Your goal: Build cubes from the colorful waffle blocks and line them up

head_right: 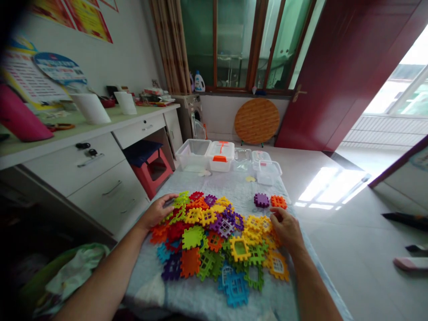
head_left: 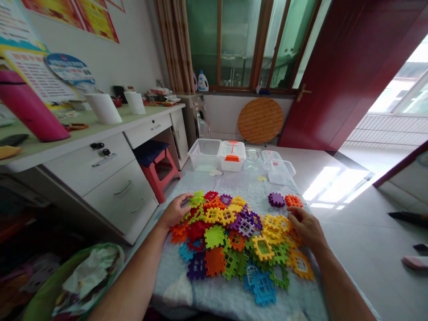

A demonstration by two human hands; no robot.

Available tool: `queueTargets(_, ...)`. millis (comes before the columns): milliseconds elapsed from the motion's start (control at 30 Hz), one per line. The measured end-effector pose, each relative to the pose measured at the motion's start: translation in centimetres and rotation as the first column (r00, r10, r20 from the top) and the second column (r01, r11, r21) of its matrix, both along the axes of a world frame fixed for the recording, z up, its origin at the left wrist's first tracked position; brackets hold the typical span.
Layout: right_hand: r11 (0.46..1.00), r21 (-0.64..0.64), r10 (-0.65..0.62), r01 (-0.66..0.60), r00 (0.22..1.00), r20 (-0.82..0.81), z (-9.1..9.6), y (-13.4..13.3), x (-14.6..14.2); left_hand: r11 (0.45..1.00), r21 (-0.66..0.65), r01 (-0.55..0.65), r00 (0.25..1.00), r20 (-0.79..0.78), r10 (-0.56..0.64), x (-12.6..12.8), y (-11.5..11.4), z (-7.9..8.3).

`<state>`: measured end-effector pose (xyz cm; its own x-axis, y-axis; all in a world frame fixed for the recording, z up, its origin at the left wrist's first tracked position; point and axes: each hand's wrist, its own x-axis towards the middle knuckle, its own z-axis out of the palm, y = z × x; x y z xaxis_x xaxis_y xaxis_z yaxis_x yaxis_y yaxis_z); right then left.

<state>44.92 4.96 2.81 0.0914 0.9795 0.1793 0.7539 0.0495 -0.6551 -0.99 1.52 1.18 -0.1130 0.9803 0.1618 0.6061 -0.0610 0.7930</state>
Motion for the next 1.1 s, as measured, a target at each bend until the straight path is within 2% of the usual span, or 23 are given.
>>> queueTargets(267, 1.000, 0.001, -0.009, 0.009, 0.999, -0.054, -0.4, 0.2, 0.1, 0.993, 0.118, 0.018, 0.993, -0.116, -0.004, 0.1, 0.0, -0.2)
queueTargets(433, 1.000, -0.013, -0.012, 0.012, 0.998, -0.069, -0.7, 0.3, 0.2, 0.987, 0.155, 0.034, 0.996, -0.084, -0.021, 0.0, -0.1, -0.3)
queueTargets(633, 1.000, 0.001, -0.008, 0.008, 0.997, -0.072, -0.8, 0.2, 0.2, 0.983, 0.162, -0.084, 0.974, 0.223, 0.046, -0.2, 0.2, -0.7)
queueTargets(700, 1.000, 0.002, -0.008, 0.008, 0.998, -0.064, -0.7, 0.1, 0.3, 0.986, 0.138, -0.092, 0.962, 0.269, 0.052, 0.0, 0.2, -0.7)
queueTargets(800, 1.000, -0.002, -0.015, 0.015, 0.999, -0.053, -0.7, 0.1, 0.3, 0.989, 0.090, -0.116, 0.964, 0.250, 0.091, 0.3, 0.2, -0.4)
queueTargets(967, 1.000, 0.001, -0.019, 0.019, 0.999, -0.051, -0.8, 0.1, 0.3, 0.934, 0.165, -0.317, 0.933, 0.229, 0.276, 0.0, 0.3, 0.0)
queueTargets(1100, 1.000, -0.006, -0.013, 0.012, 0.998, -0.057, -1.4, 0.3, 0.6, 0.928, 0.141, -0.345, 0.935, 0.138, 0.326, -0.7, 0.5, -0.2)
